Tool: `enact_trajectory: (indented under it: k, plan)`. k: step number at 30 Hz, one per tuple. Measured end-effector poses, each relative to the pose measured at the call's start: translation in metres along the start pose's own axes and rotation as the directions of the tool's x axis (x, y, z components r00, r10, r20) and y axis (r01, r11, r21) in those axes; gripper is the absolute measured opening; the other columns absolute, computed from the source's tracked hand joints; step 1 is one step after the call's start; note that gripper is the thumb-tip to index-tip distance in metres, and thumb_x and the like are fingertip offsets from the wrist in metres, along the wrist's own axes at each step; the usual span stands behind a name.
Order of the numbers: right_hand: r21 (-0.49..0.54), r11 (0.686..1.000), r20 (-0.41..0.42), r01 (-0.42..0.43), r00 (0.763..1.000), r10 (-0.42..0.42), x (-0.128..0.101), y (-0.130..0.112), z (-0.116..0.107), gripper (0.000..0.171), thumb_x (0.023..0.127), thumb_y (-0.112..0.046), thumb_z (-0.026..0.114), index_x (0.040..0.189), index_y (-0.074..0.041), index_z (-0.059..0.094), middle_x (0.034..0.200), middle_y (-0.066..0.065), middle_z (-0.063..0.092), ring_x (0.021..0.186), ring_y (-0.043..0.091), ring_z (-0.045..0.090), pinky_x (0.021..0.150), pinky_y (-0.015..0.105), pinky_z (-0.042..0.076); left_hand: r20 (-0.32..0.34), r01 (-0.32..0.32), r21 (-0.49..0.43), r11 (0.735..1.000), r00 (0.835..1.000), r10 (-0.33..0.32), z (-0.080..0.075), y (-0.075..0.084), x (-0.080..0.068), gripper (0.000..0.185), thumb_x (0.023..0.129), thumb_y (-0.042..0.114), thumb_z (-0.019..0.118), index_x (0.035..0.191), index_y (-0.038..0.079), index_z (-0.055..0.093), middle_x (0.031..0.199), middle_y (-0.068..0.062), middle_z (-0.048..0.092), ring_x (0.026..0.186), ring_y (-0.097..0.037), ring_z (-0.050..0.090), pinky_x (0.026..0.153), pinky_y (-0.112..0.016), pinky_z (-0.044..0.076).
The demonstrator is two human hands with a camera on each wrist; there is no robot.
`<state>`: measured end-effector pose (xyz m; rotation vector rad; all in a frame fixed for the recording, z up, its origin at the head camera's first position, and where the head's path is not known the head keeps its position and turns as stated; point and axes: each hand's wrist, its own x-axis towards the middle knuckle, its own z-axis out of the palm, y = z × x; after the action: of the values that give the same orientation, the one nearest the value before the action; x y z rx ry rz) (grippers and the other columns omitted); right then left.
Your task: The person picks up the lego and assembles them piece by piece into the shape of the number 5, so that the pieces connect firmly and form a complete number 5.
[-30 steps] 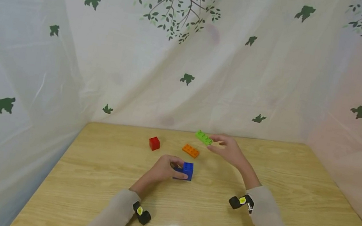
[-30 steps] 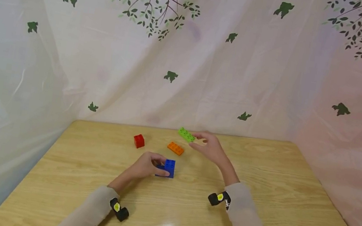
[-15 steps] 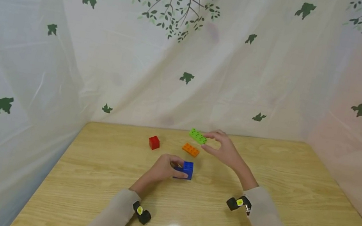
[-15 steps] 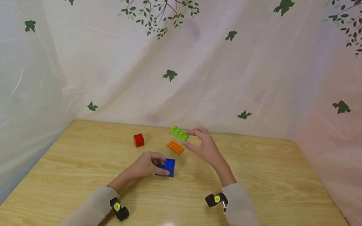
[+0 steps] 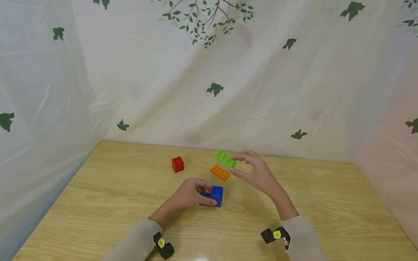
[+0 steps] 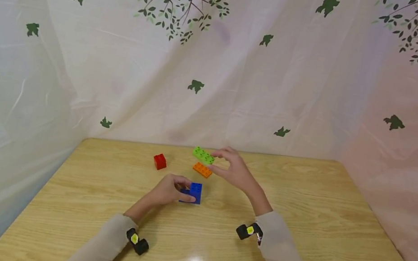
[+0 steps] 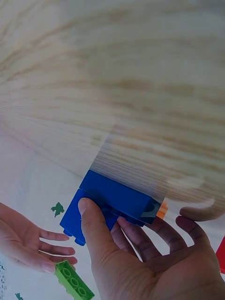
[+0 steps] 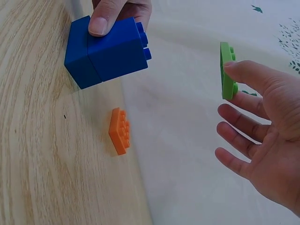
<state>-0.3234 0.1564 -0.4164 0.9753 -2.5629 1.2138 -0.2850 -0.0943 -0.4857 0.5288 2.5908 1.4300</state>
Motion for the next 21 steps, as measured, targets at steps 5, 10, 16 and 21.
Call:
enact_trajectory:
  k: [5,10,16,21]
  plan:
    - [0.038,0.999,0.026,-0.012,1.000,0.011,-0.0010,-0.0034,-0.0004,0.035,0.091,-0.016,0.077,0.124,-0.006,0.069,0.127,0.013,0.066,0.119,0.038,0.057,0.104,0.059,0.046,0.009,0.010,-0.002,1.000,1.000,-0.010,-0.0008,-0.0008,-0.0001,0.040,0.082,0.029,0.087,0.115,0.010,0.076,0.111,-0.005,0.076,0.099,-0.020,0.065,0.092,-0.041,0.055]
    - [0.033,0.999,0.065,0.000,0.998,-0.002,-0.0011,-0.0042,0.0009,0.035,0.093,-0.020,0.076,0.124,-0.006,0.069,0.128,0.011,0.066,0.120,0.034,0.057,0.103,0.056,0.047,0.009,0.009,-0.005,1.000,1.000,-0.009,-0.0010,-0.0018,0.0003,0.040,0.082,0.029,0.087,0.115,0.010,0.076,0.111,-0.005,0.076,0.099,-0.020,0.065,0.092,-0.040,0.056]
    - [0.029,1.000,0.120,0.005,0.993,-0.008,-0.0010,-0.0046,0.0046,0.035,0.094,-0.020,0.074,0.126,-0.006,0.068,0.130,0.011,0.065,0.123,0.034,0.057,0.104,0.055,0.046,0.008,0.000,0.001,1.000,1.000,0.000,-0.0005,-0.0027,0.0006,0.038,0.081,0.029,0.088,0.113,0.010,0.077,0.110,-0.005,0.076,0.098,-0.019,0.065,0.090,-0.039,0.056]
    - [0.047,0.999,0.150,0.009,0.989,-0.016,-0.0005,-0.0060,0.0075,0.036,0.093,-0.017,0.075,0.127,-0.005,0.069,0.129,0.012,0.065,0.122,0.038,0.057,0.103,0.061,0.045,0.003,-0.022,0.009,1.000,1.000,0.022,-0.0008,-0.0025,0.0015,0.037,0.081,0.028,0.088,0.112,0.009,0.077,0.109,-0.006,0.076,0.097,-0.018,0.066,0.089,-0.038,0.056]
